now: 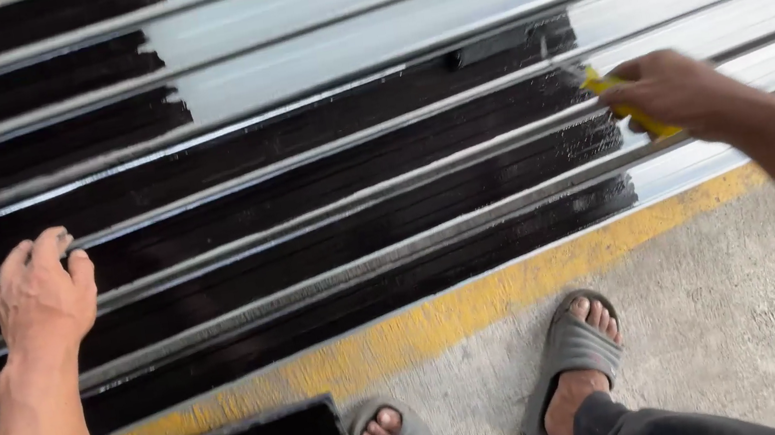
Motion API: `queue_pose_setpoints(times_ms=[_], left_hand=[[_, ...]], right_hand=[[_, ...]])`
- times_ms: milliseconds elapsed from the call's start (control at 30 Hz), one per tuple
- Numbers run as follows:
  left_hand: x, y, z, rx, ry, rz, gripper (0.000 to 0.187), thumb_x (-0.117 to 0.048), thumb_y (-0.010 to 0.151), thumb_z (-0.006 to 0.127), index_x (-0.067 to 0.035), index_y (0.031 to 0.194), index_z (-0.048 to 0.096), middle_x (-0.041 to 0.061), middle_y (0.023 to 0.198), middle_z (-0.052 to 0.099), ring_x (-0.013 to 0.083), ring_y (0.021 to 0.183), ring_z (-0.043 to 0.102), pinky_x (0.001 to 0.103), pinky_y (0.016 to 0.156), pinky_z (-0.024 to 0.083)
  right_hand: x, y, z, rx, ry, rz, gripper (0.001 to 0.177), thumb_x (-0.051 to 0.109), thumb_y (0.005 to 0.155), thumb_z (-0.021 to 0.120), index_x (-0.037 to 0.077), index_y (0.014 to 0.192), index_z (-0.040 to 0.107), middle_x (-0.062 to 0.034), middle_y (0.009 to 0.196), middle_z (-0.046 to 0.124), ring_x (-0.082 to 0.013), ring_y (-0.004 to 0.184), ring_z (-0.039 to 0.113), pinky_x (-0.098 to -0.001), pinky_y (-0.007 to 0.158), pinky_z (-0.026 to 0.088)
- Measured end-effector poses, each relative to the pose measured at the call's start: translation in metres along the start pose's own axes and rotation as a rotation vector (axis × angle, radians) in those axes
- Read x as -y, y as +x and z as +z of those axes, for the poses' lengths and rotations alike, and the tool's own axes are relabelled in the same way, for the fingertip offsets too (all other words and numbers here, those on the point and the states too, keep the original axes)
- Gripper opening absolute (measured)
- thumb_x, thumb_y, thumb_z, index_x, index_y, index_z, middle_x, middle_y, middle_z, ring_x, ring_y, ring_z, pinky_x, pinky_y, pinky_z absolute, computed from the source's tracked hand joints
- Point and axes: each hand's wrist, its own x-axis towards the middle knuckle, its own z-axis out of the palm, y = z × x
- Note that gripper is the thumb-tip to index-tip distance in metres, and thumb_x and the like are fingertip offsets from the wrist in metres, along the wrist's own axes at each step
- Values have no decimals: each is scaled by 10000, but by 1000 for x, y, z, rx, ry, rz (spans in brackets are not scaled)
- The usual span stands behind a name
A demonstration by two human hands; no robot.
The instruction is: Painting corrugated metal beams using a small paint roller and black paint
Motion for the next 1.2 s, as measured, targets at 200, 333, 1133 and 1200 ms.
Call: queue_pose_setpoints(times_ms=[200, 333, 1133, 1200], left_hand=[[3, -3, 4, -40, -10, 8, 411, -281, 1133, 523, -54, 1441, 672, 139, 1299, 740, 396, 1377, 560, 612, 1236, 122], [-6, -3, -8, 94, 31, -70, 439, -310, 1123, 476, -84, 1458, 644, 162, 1235, 757, 367, 1441, 519, 557, 1251, 105], [-7, -1, -3, -76, -63, -16, 414, -237, 1103, 516, -19, 1430, 648, 82, 1259, 760, 398, 1351, 563, 618, 1214, 127], [-9, -2, -7, -62, -52, -12, 423, -246, 1101, 504, -18, 1428, 644, 77, 1251, 762, 393, 1344, 568, 617, 1215, 136]], right_hand=[[8, -33, 3, -20, 52, 60, 413, 140, 1094, 529, -23, 1473, 527, -265, 1120, 619, -322, 809, 538, -402, 666, 476], [12, -43, 27, 23, 39, 67, 474, 172, 1083, 534, 17, 1530, 496, -270, 1065, 619, -332, 801, 560, -400, 616, 454], [30, -29, 87, 112, 130, -34, 419, 148, 1052, 548, -25, 1434, 547, -157, 908, 567, -226, 657, 532, -333, 515, 488], [40, -38, 80, 92, 94, -30, 438, 164, 1042, 562, -25, 1437, 554, -178, 949, 609, -233, 670, 539, -334, 528, 486]])
